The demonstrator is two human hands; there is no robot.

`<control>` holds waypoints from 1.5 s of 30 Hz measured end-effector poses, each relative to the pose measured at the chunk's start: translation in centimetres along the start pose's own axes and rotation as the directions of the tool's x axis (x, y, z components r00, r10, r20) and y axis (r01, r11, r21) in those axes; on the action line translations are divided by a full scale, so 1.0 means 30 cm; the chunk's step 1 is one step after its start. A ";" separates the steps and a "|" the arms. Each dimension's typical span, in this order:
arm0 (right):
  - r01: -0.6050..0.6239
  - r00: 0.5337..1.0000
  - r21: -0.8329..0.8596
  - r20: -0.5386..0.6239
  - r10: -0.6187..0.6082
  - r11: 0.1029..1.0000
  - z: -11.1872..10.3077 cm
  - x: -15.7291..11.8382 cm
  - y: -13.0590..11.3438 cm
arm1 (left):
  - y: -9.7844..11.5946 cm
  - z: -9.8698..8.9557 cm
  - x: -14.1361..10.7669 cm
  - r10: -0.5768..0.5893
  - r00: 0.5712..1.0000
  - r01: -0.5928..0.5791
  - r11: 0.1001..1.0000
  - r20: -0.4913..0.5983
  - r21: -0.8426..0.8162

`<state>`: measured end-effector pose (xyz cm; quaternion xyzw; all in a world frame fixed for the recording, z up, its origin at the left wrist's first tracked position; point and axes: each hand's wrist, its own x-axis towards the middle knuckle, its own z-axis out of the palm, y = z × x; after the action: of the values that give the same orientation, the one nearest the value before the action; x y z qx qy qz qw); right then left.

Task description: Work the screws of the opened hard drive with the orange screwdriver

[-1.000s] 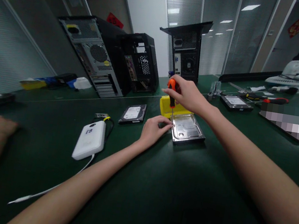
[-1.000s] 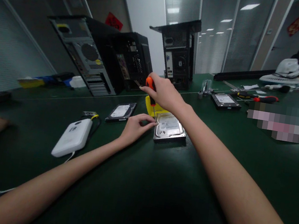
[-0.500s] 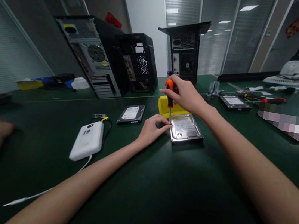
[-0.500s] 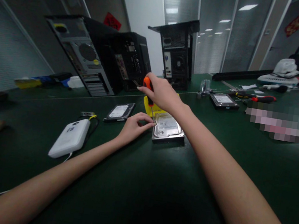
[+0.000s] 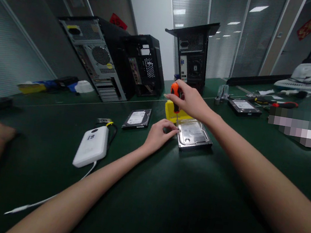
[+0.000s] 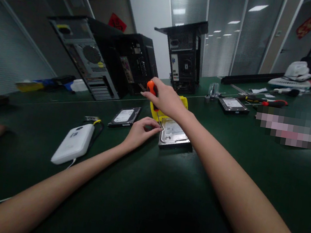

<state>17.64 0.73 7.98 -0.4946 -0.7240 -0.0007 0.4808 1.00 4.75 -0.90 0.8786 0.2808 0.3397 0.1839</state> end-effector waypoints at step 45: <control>-0.013 0.998 0.103 -0.064 0.020 0.995 0.046 -0.024 -0.001 | 0.012 -0.005 0.009 -0.015 1.000 0.016 0.999 0.026 -0.044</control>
<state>16.68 0.87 6.75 -0.4748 -0.7029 0.0244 0.5290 1.19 4.64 -0.47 0.8764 0.2775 0.3332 0.2095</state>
